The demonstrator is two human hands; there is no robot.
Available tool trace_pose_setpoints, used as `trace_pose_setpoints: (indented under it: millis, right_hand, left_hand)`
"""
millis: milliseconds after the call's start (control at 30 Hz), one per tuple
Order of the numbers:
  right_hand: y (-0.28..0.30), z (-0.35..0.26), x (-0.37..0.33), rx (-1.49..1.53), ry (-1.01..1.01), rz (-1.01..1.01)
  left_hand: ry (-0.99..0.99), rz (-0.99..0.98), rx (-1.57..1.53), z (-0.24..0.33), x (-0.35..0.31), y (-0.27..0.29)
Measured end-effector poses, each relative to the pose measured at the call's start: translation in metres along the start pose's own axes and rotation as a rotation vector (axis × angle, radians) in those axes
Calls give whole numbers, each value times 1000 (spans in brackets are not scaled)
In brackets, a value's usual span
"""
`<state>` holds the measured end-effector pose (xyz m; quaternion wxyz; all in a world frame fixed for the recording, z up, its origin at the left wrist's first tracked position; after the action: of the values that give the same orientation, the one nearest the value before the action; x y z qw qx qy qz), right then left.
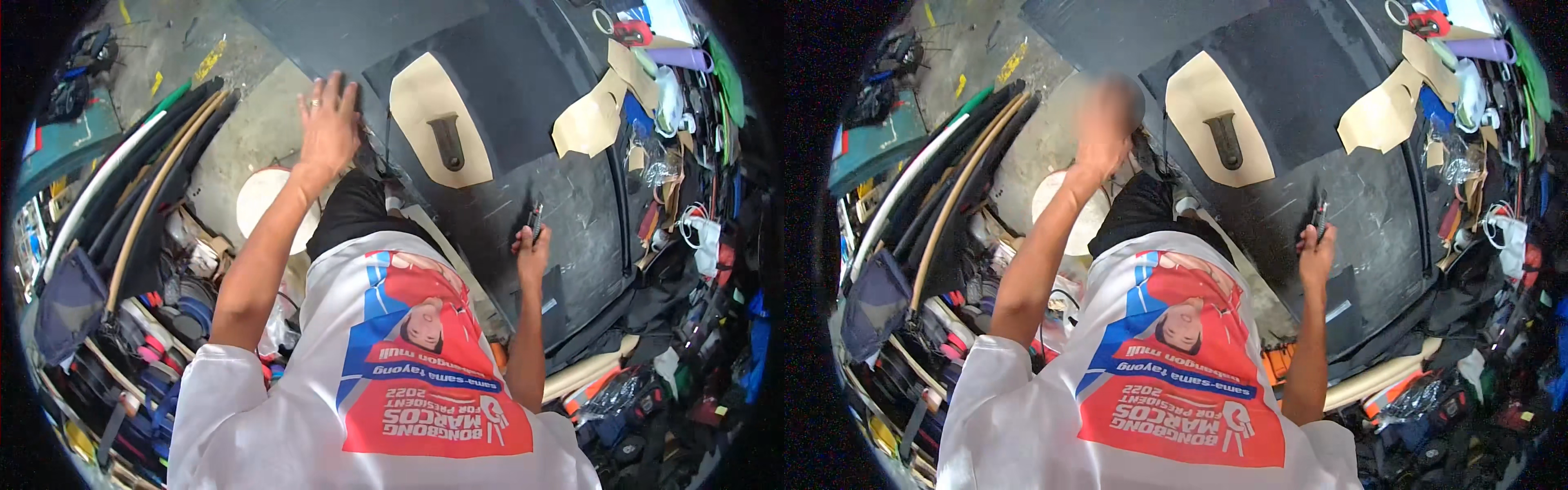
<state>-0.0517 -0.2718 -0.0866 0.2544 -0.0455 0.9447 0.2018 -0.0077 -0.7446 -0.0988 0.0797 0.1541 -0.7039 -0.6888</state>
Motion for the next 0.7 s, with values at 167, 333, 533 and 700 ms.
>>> trace_pose_setpoints:
  millis: [167,333,533,700]
  right_hand:
    - [-37,-32,-10,-67,-2,-76]
    - [-41,-41,-8,-236,67,-221]
    - [-30,-39,9,-294,194,-335]
    - [-3,-25,0,-335,225,-300]
  left_hand:
    - [-202,-48,-151,58,-55,-1]
    - [-309,-39,-247,100,-108,-15]
    - [-281,0,-210,137,-140,-26]
    - [-306,-30,-229,169,-178,-27]
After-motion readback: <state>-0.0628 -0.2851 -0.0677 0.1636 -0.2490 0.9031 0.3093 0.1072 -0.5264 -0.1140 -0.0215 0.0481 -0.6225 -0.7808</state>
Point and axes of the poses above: each hand's wrist, its own x-axis towards the middle knuckle, its own y-axis out of the back of the hand, z = x × y, the point moved 1 cm from there along x, towards the middle knuckle, and after that the axes turned 14 degrees about x, right-handed, at the moved point
